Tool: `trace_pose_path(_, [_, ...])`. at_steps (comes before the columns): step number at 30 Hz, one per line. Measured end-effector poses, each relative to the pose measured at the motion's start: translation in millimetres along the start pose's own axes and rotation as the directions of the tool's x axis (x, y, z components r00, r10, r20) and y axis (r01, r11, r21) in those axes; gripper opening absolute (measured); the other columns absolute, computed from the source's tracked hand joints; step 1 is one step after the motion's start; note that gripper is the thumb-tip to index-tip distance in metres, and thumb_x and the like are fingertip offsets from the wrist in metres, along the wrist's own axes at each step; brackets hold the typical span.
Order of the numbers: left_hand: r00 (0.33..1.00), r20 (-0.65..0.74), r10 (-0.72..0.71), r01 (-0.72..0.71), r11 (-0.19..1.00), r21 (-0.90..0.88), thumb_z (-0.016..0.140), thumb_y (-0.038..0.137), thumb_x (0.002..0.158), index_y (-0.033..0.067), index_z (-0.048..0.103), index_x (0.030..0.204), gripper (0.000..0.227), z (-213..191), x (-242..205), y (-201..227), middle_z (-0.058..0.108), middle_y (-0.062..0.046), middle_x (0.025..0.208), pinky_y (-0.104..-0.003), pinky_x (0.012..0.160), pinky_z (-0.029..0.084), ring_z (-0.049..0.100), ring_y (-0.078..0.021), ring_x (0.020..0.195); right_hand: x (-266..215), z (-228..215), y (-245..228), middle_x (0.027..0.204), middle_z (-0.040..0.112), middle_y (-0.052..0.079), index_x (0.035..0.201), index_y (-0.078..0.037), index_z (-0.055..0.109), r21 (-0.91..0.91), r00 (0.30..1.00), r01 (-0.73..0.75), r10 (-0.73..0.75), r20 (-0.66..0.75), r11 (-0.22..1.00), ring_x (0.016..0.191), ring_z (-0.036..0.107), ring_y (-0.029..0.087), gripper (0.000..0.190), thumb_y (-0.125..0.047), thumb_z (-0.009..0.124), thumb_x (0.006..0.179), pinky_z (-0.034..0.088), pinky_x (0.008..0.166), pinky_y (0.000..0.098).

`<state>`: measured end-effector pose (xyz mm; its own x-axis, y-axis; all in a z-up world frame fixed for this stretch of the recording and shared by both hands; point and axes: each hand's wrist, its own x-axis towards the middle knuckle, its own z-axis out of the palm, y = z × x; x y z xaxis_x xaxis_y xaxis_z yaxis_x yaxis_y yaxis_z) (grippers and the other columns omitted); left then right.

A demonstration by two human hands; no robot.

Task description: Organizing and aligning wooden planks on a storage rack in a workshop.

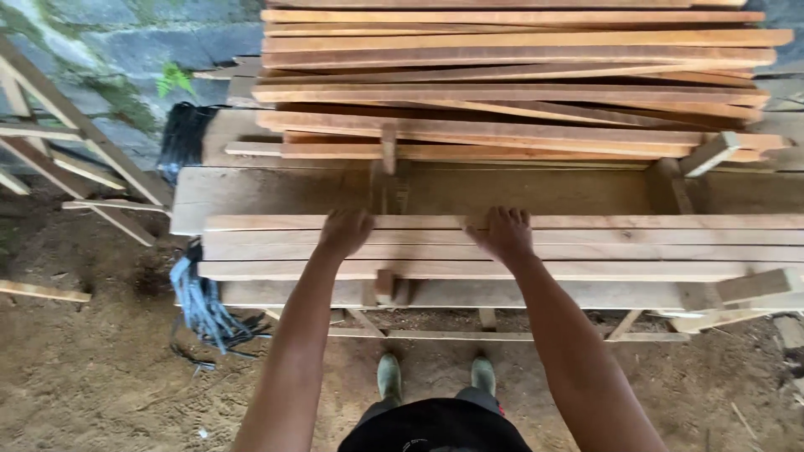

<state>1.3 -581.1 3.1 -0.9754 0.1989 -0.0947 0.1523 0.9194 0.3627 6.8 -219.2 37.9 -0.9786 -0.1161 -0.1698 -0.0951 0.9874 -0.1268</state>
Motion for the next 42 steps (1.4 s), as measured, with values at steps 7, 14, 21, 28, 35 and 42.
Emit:
trace_pose_path(7, [0.998, 0.027, -0.048, 0.045, 0.994, 0.100, 0.027, 0.039, 0.110, 0.0086, 0.059, 0.128, 0.048, 7.7, -10.1, -30.6, 0.062, -0.017, 0.131, -0.051, 0.122, 0.032, 0.053, -0.0322, 0.132, 25.9, 43.8, -91.7, 0.140, 0.052, 0.031, 0.139, 0.008, 0.051, 0.039, 0.973, 0.186, -0.179, -0.143, 0.982, 0.136, 0.043, 0.048, 0.098, -0.077, 0.054, 0.090, 0.029, 0.110, 0.0551])
trace_pose_path(14, [0.979, -0.184, -0.090, 0.112, 0.988, 0.110, 0.040, 0.059, 0.097, 0.0025, 0.049, 0.142, 0.073, 3.3, -12.4, -36.5, 0.051, -0.025, 0.146, -0.058, 0.120, 0.015, 0.041, -0.0398, 0.141, 14.7, 15.5, -119.5, 0.147, 0.056, 0.020, 0.137, -0.005, 0.058, 0.017, 0.995, 0.099, -0.100, 0.025, 0.995, 0.141, 0.048, 0.036, 0.079, -0.071, 0.050, 0.093, 0.033, 0.122, 0.0488])
trace_pose_path(21, [0.989, -0.008, -0.148, 0.149, 0.987, 0.063, 0.038, 0.056, 0.101, 0.0047, 0.052, 0.146, 0.069, -22.5, -24.0, -23.9, 0.056, -0.020, 0.148, -0.053, 0.124, 0.024, 0.047, -0.0306, 0.144, 16.6, 15.8, -122.2, 0.140, 0.059, 0.018, 0.139, -0.006, 0.056, 0.057, 0.994, 0.092, -0.089, -0.055, 0.994, 0.136, 0.050, 0.035, 0.079, -0.070, 0.050, 0.094, 0.031, 0.119, 0.0530])
trace_pose_path(28, [0.988, -0.096, -0.117, 0.128, 0.985, 0.117, 0.040, 0.057, 0.101, 0.0017, 0.052, 0.144, 0.071, -0.8, -13.1, -35.3, 0.058, -0.021, 0.142, -0.058, 0.121, 0.021, 0.046, -0.0316, 0.139, 23.5, 27.9, -112.3, 0.140, 0.059, 0.018, 0.141, -0.005, 0.054, 0.020, 0.991, 0.118, -0.116, -0.064, 0.993, 0.136, 0.050, 0.034, 0.080, -0.070, 0.049, 0.094, 0.030, 0.118, 0.0527])
trace_pose_path(35, [0.985, -0.155, -0.082, 0.101, 0.988, 0.121, 0.044, 0.055, 0.097, 0.0034, 0.055, 0.140, 0.068, -5.8, -11.6, -32.1, 0.062, -0.019, 0.136, -0.053, 0.115, 0.029, 0.050, -0.0301, 0.134, 16.9, 2.3, -120.0, 0.131, 0.064, 0.018, 0.125, -0.005, 0.062, 0.050, 0.996, 0.085, -0.084, -0.019, 0.995, 0.126, 0.059, 0.033, 0.073, -0.070, 0.050, 0.094, 0.032, 0.119, 0.0537])
trace_pose_path(42, [0.991, -0.057, -0.119, 0.127, 0.978, 0.166, 0.041, 0.054, 0.100, 0.0043, 0.058, 0.132, 0.062, -12.5, -17.8, -29.1, 0.064, -0.017, 0.133, -0.051, 0.118, 0.032, 0.053, -0.0282, 0.133, 13.0, 2.3, -122.6, 0.126, 0.064, 0.021, 0.124, -0.003, 0.062, 0.052, 0.996, 0.086, -0.085, -0.016, 0.995, 0.124, 0.058, 0.038, 0.073, -0.069, 0.050, 0.095, 0.036, 0.114, 0.0502])
